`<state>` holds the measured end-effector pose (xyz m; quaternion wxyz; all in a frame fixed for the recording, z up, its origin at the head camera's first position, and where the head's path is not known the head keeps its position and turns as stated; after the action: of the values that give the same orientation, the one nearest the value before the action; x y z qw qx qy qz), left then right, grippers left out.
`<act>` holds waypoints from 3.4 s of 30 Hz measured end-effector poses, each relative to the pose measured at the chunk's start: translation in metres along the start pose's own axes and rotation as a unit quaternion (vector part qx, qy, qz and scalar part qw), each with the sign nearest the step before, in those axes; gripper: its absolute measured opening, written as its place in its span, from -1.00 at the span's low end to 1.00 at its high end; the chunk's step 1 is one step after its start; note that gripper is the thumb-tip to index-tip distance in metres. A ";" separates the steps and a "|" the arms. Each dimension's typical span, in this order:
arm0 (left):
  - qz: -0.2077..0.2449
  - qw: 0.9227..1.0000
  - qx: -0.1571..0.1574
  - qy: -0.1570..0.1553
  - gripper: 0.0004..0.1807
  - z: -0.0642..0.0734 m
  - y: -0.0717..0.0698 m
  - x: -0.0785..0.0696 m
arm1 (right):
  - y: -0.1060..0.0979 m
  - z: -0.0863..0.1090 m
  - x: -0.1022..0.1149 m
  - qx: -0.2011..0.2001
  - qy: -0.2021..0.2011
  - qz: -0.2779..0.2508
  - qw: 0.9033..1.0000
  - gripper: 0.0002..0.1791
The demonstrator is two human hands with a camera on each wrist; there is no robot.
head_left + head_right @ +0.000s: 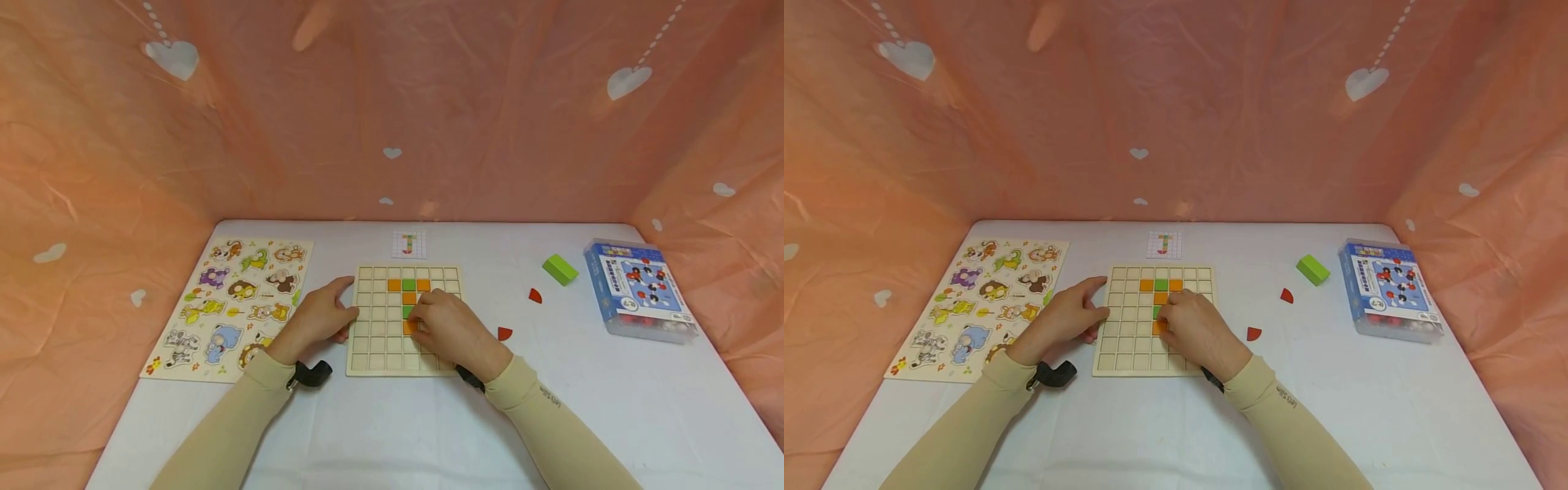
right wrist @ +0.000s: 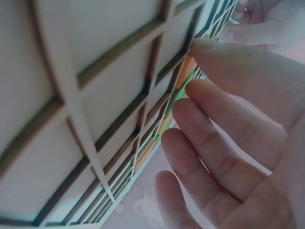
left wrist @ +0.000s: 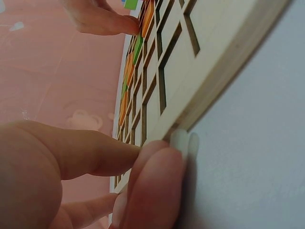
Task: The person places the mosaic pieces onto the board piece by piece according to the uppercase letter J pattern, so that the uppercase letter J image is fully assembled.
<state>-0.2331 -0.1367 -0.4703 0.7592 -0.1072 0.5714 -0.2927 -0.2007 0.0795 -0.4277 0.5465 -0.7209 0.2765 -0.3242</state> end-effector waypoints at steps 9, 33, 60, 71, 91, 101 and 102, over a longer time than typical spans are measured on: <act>-0.001 1.000 -0.001 0.002 -0.20 0.000 -0.001 0.000 | -0.005 0.001 -0.007 0.005 0.014 -0.019 1.000 -0.88; 0.022 1.000 0.001 -0.017 -0.18 -0.001 0.001 0.004 | -0.051 0.088 -0.161 0.032 0.169 0.001 0.985 -0.73; 0.024 1.000 0.003 -0.007 -0.18 -0.002 0.001 0.003 | -0.050 0.084 -0.180 0.015 0.126 0.026 0.992 -0.80; 0.025 1.000 0.000 -0.004 -0.17 -0.002 0.001 0.004 | -0.046 0.089 -0.186 0.039 0.172 -0.019 0.984 -0.81; 0.021 1.000 0.001 -0.005 -0.18 -0.002 0.002 0.003 | -0.025 0.042 -0.084 0.022 0.109 -0.011 0.994 -0.85; 0.015 1.000 0.002 -0.008 -0.17 -0.003 0.000 0.003 | -0.020 0.026 -0.026 0.012 0.049 -0.026 0.998 -0.87; 0.014 1.000 0.002 -0.006 -0.17 -0.003 0.000 0.003 | -0.018 0.025 -0.022 0.012 0.045 -0.027 0.999 -0.88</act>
<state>-0.2351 -0.1378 -0.4737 0.7666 -0.0994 0.5677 -0.2831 -0.1951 0.1156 -0.4182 0.5335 -0.7061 0.2774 -0.3738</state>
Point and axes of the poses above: each hand's wrist, its own z-axis away from the middle knuckle, its own y-axis out of the palm, x = y × z, the point moved 7 cm from there along -z, towards the middle knuckle, and after that the axes turned 6 degrees about z, right-handed, at the moved point
